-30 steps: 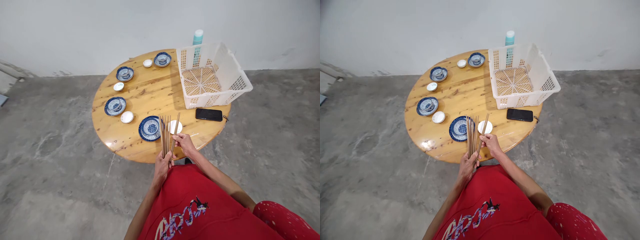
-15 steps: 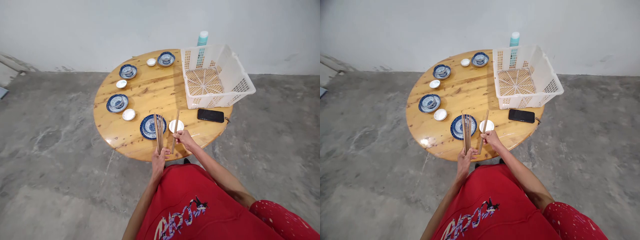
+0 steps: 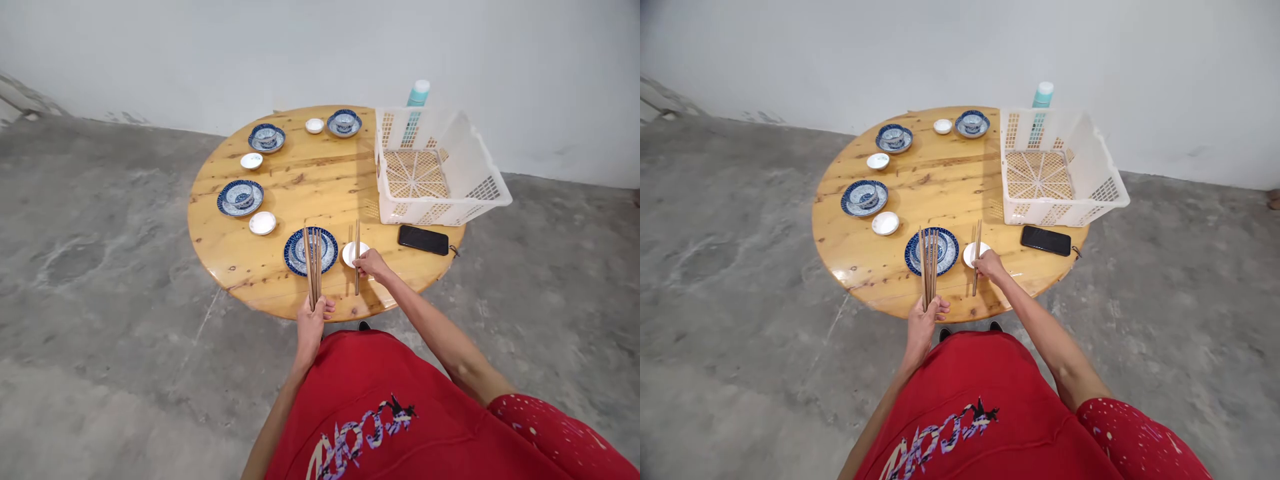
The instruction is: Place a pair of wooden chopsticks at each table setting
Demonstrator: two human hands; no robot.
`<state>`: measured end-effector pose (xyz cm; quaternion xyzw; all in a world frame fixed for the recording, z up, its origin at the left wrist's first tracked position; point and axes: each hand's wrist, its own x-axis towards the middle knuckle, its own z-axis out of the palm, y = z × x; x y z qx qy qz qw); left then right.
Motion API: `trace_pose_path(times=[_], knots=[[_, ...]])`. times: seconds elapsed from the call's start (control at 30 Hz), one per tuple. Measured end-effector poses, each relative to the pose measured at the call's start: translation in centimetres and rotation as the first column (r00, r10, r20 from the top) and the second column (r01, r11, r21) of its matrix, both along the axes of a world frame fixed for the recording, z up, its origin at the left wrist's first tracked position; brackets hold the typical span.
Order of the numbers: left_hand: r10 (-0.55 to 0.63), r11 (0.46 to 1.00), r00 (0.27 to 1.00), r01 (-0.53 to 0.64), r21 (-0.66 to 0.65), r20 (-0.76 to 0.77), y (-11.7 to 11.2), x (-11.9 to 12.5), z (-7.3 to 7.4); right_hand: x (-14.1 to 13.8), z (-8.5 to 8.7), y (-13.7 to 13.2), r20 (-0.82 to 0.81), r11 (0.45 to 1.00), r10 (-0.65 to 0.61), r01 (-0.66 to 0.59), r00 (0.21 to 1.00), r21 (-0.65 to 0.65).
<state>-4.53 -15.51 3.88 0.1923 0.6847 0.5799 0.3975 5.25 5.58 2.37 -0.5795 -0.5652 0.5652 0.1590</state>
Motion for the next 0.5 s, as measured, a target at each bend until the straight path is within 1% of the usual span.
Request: trace_pose_path(times=[0.1,0.27,0.5], knots=[[0.005,1.0,1.0,-0.005,0.013,0.01,-0.1,-0.3,-0.2,-0.4,-0.3,0.5,0.056,1.0,0.013,-0.013,0.998,0.008],[0.004,1.0,1.0,-0.004,0.014,0.019,-0.2,-0.5,0.1,-0.8,-1.0,1.5,0.131,1.0,0.02,-0.021,0.991,0.01],[-0.001,1.0,1.0,0.001,0.017,0.008,-0.5,-0.9,-0.3,-1.3,-1.5,1.7,0.191,0.999,0.048,-0.05,0.98,0.004]])
